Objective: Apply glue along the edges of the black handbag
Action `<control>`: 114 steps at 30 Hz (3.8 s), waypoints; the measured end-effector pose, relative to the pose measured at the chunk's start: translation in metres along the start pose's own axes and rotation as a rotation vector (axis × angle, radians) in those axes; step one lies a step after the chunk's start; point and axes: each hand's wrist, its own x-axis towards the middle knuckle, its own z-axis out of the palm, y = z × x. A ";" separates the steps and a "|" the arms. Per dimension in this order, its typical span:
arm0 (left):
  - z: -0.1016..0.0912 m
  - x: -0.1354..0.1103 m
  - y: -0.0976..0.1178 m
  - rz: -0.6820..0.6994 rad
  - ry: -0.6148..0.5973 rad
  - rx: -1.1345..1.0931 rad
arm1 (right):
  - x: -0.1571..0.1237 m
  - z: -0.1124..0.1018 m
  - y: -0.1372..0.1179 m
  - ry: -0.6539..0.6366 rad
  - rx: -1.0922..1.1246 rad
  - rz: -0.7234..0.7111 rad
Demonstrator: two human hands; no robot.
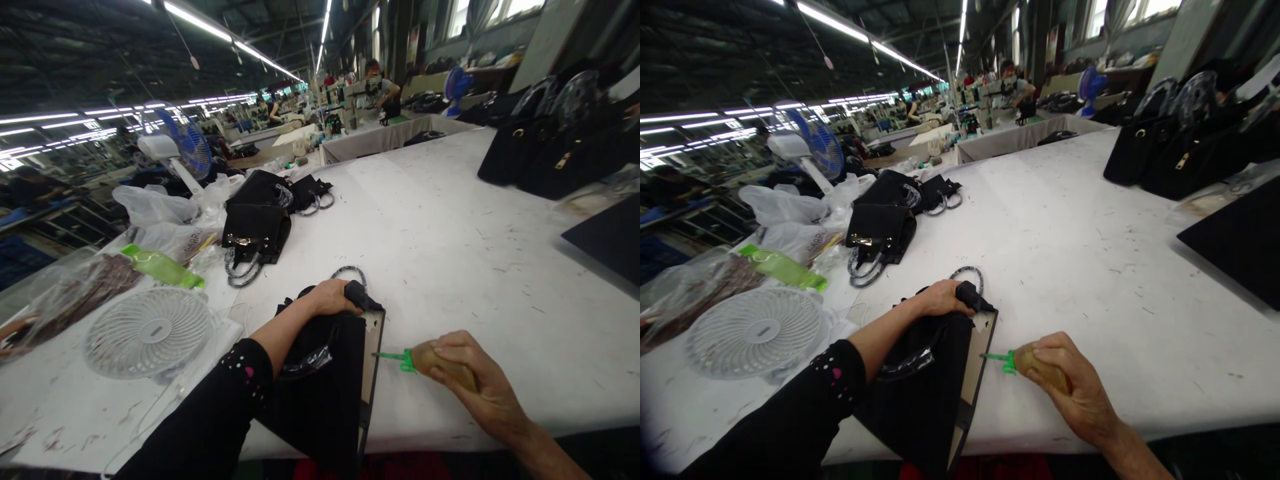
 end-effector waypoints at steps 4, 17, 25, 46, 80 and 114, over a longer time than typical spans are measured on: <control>0.000 0.000 -0.001 -0.005 -0.001 0.000 | -0.005 0.003 -0.008 -0.059 0.032 -0.030; 0.002 -0.002 -0.001 0.008 0.018 -0.002 | -0.012 0.006 -0.018 -0.092 0.052 -0.024; 0.004 -0.002 -0.002 0.008 0.028 -0.008 | -0.015 0.011 -0.028 -0.173 0.102 -0.066; 0.004 -0.004 0.000 0.006 0.045 0.010 | -0.023 0.011 -0.031 -0.116 0.065 -0.060; 0.006 -0.003 0.002 -0.012 0.063 0.027 | -0.028 0.020 -0.068 -0.158 0.028 0.295; 0.006 -0.005 0.001 -0.017 0.078 0.020 | -0.044 0.022 -0.070 -0.251 0.121 0.113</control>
